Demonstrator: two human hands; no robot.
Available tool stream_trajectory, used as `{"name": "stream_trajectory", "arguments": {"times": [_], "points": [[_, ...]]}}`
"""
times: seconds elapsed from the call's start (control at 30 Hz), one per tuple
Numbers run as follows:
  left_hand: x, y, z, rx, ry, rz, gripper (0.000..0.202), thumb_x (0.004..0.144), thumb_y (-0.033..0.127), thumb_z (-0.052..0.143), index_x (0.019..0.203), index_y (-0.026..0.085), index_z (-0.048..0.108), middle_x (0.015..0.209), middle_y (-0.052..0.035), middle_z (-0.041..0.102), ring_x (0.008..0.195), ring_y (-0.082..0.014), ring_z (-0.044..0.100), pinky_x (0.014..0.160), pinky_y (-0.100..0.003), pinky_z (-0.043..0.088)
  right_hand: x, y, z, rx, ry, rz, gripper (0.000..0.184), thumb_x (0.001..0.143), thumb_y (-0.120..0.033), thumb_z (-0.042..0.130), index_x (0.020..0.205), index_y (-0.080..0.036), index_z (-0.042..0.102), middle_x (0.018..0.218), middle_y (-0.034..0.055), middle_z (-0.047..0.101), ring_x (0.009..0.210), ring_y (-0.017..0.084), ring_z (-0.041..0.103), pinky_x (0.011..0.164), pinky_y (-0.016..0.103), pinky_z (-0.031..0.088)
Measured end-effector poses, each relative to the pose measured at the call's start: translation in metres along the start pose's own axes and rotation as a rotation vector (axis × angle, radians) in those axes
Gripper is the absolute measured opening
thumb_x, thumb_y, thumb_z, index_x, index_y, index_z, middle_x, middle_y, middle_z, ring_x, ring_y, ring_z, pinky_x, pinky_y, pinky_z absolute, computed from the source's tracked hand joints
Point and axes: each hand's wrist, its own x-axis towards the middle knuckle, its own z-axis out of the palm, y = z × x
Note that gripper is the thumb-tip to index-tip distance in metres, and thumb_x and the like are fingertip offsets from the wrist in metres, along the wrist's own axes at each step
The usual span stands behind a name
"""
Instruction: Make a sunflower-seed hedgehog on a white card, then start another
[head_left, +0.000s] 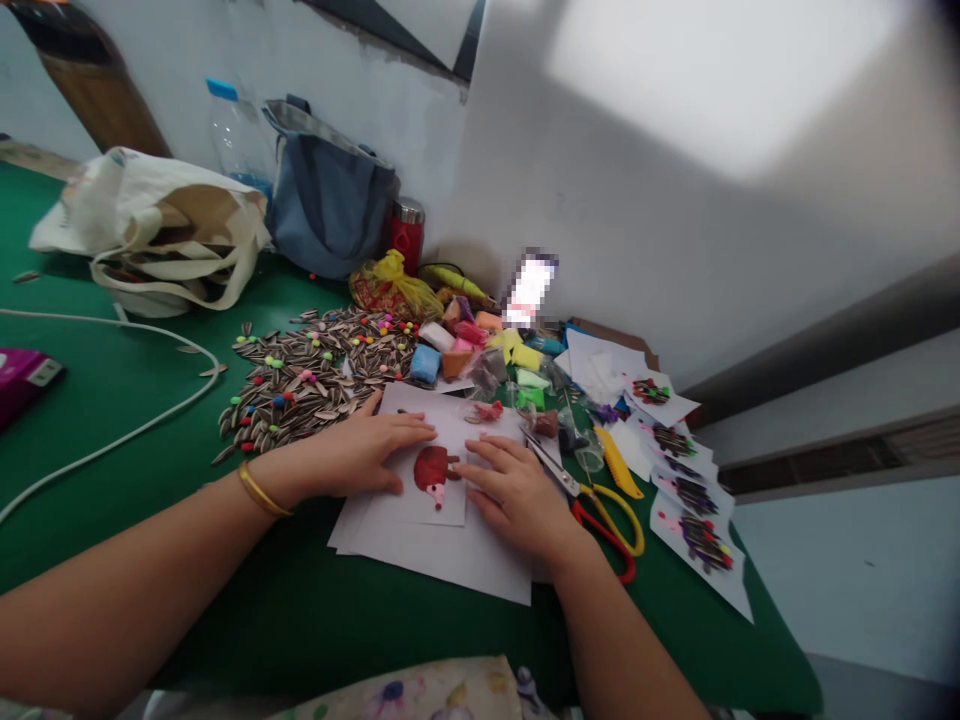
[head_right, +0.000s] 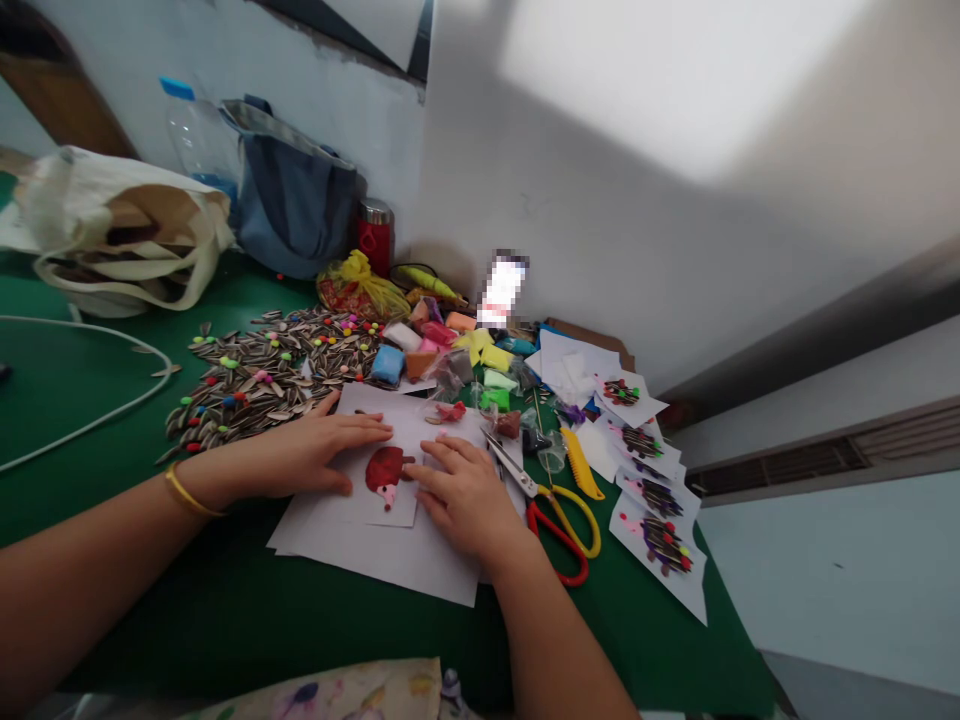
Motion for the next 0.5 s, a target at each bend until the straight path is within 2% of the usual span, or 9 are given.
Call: {"name": "stream_trajectory", "arguments": {"times": [0.27,0.5], "points": [[0.0002,-0.0012,0.001,-0.017,0.001,0.003,0.072,0.081,0.033,0.068,0.147,0.032,0.042,0.15,-0.0056,0.05,0.144,-0.0259,0.038,0.12,-0.05,0.002,0.001,-0.0046,0.0026,-0.005,-0.046,0.008,0.034,0.097,-0.036,0.055,0.13,-0.036,0.064,0.148,0.0046,0.051,0.139,0.029,0.04,0.111,0.053,0.035],[-0.0009,0.0,-0.0009,-0.015,-0.029,0.001,0.072,0.083,0.033,0.066,0.15,0.029,0.038,0.153,-0.0073,0.047,0.146,-0.0259,0.033,0.121,-0.049,-0.002,0.0022,0.0007,0.0035,0.088,0.049,0.031,0.037,0.094,-0.028,0.059,0.13,-0.031,0.064,0.144,0.0041,0.055,0.136,0.026,0.042,0.112,0.048,0.037]]}}
